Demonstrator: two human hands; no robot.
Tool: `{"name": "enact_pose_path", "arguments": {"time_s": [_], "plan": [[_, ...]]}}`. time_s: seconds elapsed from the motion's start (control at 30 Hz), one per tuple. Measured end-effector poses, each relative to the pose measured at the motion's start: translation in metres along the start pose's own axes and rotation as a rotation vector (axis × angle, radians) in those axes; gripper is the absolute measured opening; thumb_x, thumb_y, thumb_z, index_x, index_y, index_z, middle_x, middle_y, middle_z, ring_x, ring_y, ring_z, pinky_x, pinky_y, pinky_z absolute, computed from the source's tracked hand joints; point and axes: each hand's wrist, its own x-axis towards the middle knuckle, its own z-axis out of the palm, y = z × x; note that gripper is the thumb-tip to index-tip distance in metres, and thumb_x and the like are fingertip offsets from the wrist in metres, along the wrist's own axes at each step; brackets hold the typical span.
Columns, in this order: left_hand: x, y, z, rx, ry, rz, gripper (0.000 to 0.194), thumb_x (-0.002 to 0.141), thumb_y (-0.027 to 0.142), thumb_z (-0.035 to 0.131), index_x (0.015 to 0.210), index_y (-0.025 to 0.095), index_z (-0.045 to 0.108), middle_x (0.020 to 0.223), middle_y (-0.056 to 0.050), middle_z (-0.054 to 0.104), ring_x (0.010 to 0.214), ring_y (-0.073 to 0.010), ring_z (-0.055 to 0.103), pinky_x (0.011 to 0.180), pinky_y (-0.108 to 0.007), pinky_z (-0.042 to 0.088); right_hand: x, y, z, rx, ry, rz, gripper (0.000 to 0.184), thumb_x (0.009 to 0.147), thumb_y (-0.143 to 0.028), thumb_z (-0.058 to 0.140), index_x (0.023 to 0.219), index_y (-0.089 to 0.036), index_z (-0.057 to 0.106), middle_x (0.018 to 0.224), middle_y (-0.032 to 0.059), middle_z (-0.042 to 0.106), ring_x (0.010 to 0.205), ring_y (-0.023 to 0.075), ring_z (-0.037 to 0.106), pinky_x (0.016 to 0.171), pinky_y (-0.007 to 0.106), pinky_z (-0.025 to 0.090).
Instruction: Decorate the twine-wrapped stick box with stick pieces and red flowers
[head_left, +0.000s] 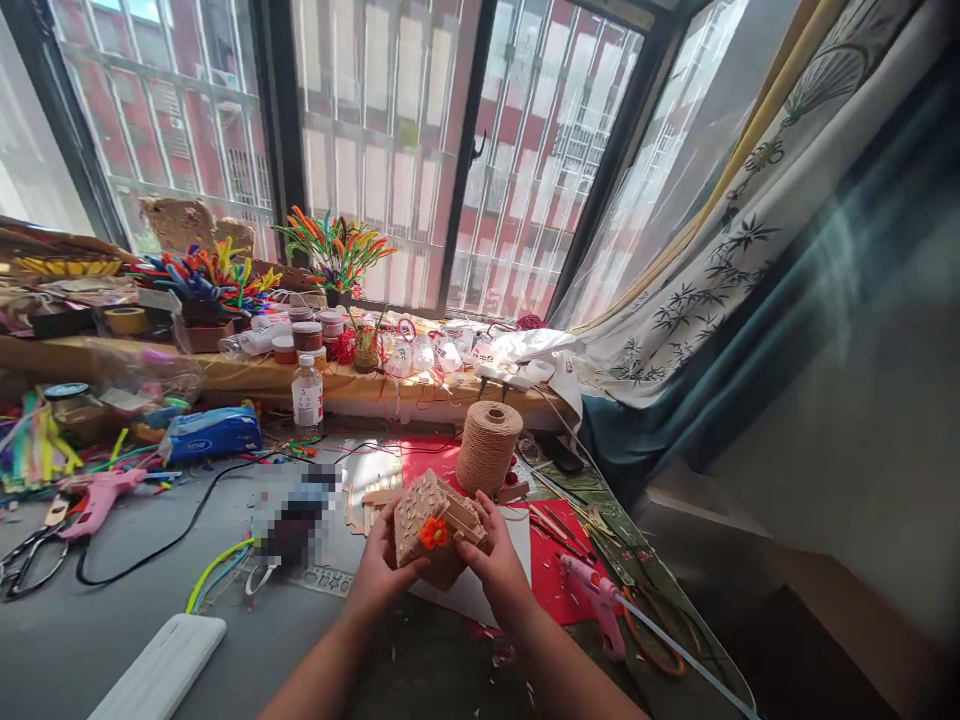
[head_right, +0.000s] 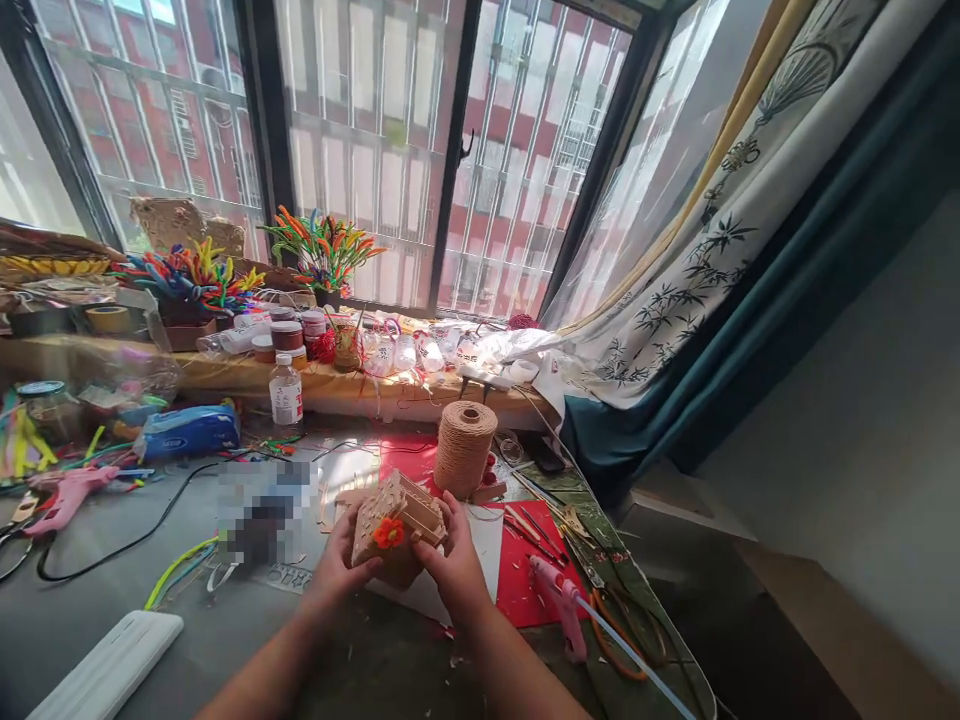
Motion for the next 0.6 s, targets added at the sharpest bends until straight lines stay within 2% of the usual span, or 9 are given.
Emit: {"name": "enact_pose_path", "arguments": {"time_s": [0.13, 0.23, 0.3, 0.43, 0.6], "plan": [[-0.012, 0.010, 0.011, 0.264, 0.168, 0.136, 0.113, 0.059, 0.042, 0.096, 0.154, 0.027, 0.035, 0.156, -0.018, 0.045, 0.137, -0.0387, 0.054, 0.113, -0.055, 0.046, -0.001, 0.009, -0.015, -0.058, -0.023, -0.080, 0.081, 0.073, -0.041, 0.088, 0.145, -0.031, 0.051, 0.154, 0.0137, 0.051, 0.144, 0.0351, 0.048, 0.119, 0.059, 0.035], [-0.017, 0.012, 0.015, 0.410, 0.234, 0.260, 0.110, 0.062, 0.038, 0.095, 0.154, 0.028, 0.035, 0.156, -0.018, 0.042, 0.134, -0.0366, 0.057, 0.109, -0.056, 0.050, -0.009, 0.004, -0.021, -0.170, 0.013, -0.151, 0.063, 0.084, -0.037, 0.077, 0.142, -0.031, 0.053, 0.151, 0.0112, 0.054, 0.141, 0.0322, 0.049, 0.119, 0.058, 0.036], [-0.017, 0.011, 0.015, 0.482, 0.226, 0.360, 0.107, 0.064, 0.036, 0.095, 0.153, 0.028, 0.036, 0.153, -0.018, 0.044, 0.133, -0.0358, 0.057, 0.107, -0.055, 0.052, -0.014, -0.008, -0.019, -0.282, 0.036, -0.223, 0.050, 0.091, -0.033, 0.068, 0.140, -0.031, 0.056, 0.147, 0.0098, 0.056, 0.137, 0.0298, 0.052, 0.118, 0.055, 0.038], [-0.013, 0.009, 0.012, 0.631, 0.167, 0.544, 0.105, 0.067, 0.032, 0.094, 0.154, 0.027, 0.036, 0.152, -0.018, 0.045, 0.137, -0.0365, 0.054, 0.110, -0.058, 0.050, -0.018, -0.034, -0.010, -0.485, 0.010, -0.356, 0.032, 0.096, -0.027, 0.060, 0.128, -0.029, 0.064, 0.133, 0.0086, 0.063, 0.128, 0.0273, 0.057, 0.115, 0.049, 0.042], [-0.013, 0.006, 0.011, 0.816, 0.112, 0.729, 0.102, 0.073, 0.028, 0.091, 0.156, 0.026, 0.031, 0.149, -0.018, 0.049, 0.142, -0.0357, 0.049, 0.116, -0.060, 0.044, -0.017, -0.043, -0.003, -0.512, -0.010, -0.344, 0.040, 0.094, -0.024, 0.063, 0.134, -0.028, 0.060, 0.126, 0.0078, 0.064, 0.119, 0.0256, 0.061, 0.108, 0.045, 0.049]]}}
